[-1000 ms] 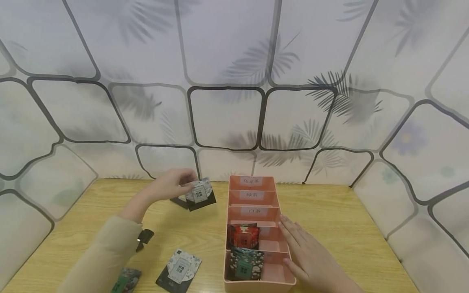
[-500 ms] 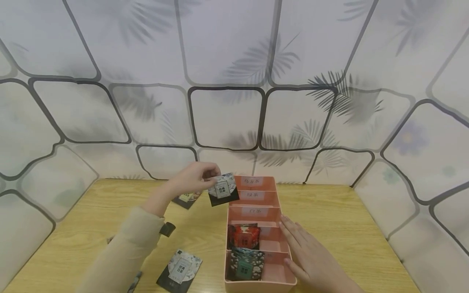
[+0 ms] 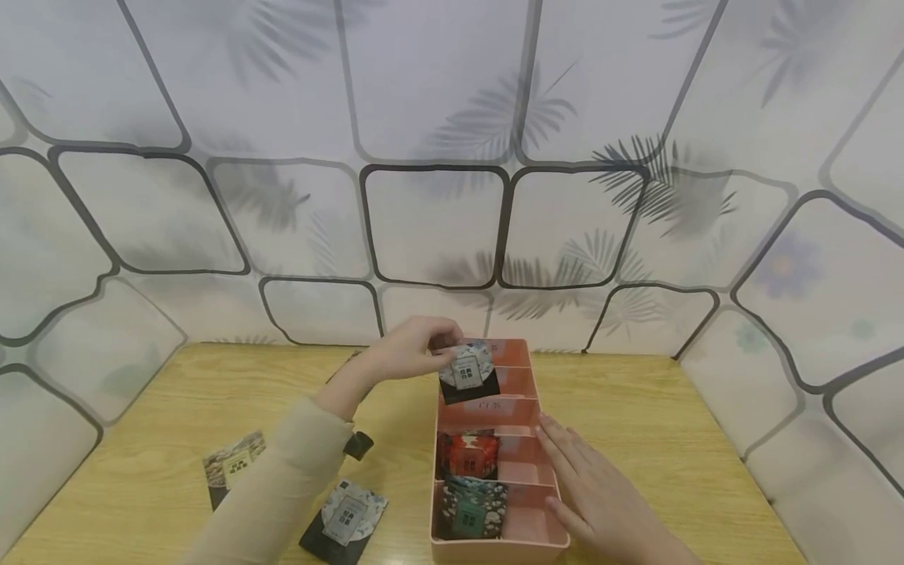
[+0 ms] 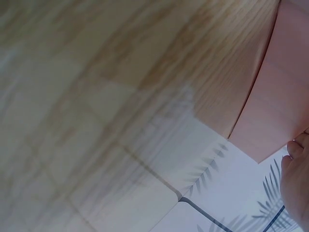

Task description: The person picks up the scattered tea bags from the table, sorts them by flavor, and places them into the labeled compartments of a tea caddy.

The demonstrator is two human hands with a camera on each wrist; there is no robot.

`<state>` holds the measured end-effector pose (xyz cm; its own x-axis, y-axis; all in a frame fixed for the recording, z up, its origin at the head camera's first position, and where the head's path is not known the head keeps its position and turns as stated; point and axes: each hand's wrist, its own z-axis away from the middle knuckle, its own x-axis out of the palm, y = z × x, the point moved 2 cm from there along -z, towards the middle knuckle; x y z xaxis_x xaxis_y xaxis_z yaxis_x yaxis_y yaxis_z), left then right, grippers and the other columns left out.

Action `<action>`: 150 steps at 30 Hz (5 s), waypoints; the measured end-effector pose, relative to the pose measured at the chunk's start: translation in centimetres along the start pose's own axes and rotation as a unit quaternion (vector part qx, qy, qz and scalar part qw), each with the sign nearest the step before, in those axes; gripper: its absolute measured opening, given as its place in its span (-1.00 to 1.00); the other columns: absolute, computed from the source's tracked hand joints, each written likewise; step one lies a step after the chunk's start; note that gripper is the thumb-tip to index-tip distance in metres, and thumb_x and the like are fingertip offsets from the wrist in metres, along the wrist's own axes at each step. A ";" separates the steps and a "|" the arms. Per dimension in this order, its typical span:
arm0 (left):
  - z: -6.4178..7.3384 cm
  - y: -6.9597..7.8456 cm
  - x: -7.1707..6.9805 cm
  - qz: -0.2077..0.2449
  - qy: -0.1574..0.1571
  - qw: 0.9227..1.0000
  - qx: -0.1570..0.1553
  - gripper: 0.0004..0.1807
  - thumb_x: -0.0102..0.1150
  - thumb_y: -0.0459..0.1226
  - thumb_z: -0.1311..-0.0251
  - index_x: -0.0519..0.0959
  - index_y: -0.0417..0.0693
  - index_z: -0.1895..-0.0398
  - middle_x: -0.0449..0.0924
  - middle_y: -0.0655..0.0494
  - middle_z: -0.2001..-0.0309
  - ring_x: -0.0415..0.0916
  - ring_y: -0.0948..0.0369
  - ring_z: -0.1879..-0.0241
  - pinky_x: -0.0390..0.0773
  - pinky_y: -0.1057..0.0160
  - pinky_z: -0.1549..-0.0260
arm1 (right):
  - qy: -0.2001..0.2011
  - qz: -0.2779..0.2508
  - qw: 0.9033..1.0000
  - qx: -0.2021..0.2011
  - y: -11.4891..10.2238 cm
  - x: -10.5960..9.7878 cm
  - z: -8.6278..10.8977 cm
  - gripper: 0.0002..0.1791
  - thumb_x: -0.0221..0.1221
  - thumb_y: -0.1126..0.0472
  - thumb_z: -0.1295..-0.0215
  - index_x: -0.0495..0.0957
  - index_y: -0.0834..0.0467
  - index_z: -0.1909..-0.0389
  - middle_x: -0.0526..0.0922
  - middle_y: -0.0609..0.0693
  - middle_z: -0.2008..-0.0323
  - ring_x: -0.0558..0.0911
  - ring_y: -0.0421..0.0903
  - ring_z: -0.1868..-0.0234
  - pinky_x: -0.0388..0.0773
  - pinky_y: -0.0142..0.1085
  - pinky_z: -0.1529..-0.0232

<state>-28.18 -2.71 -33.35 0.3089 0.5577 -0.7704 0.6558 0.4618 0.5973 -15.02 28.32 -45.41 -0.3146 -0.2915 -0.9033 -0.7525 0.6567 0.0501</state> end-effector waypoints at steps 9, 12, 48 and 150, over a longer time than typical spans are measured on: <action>-0.4 -0.8 1.8 0.005 -0.024 1.000 0.010 -0.90 0.15 -0.39 -0.45 0.64 -0.16 0.10 0.53 0.11 0.37 0.29 0.33 0.43 0.35 0.39 0.35 | -0.004 0.005 1.000 0.005 0.0 0.1 -0.1 -0.10 0.30 -0.01 -0.43 0.19 0.31 -0.62 0.29 0.26 -0.60 -0.17 -0.28 -0.75 -0.32 -0.56 -0.64; -0.5 -1.4 2.3 0.010 -0.033 0.999 -0.001 -0.92 0.15 -0.39 -0.45 0.63 -0.15 0.11 0.50 0.12 0.38 0.29 0.32 0.44 0.35 0.38 0.37 | -0.003 0.004 1.000 0.003 0.0 0.2 -0.1 -0.11 0.27 -0.03 -0.47 0.18 0.32 -0.63 0.28 0.26 -0.61 -0.17 -0.28 -0.75 -0.32 -0.56 -0.65; -0.2 -3.2 5.4 0.006 -0.068 0.995 -0.073 -0.89 0.38 -0.40 -0.34 0.67 0.00 0.24 0.68 0.13 0.24 0.54 0.31 0.28 0.58 0.37 0.21 | 0.008 0.000 1.000 -0.004 0.2 0.4 0.2 -0.12 0.29 0.00 -0.44 0.20 0.37 -0.60 0.28 0.29 -0.60 -0.15 -0.22 -0.75 -0.31 -0.53 -0.66; 18.2 -7.2 2.5 0.094 -0.128 0.975 -0.157 -0.74 0.44 -0.32 -0.28 0.68 -0.13 0.00 0.71 0.12 0.13 0.56 0.38 0.21 0.62 0.37 0.18 | -0.003 -0.005 1.000 0.005 0.1 0.4 0.3 -0.18 0.18 -0.06 -0.55 0.21 0.37 -0.59 0.29 0.29 -0.60 -0.15 -0.25 -0.75 -0.29 -0.51 -0.67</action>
<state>-19.54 -17.22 -43.60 0.5912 0.4818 -0.6469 0.3398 0.5786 0.7415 -15.08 28.44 -45.88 -0.3043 -0.2934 -0.9063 -0.7490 0.6615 0.0373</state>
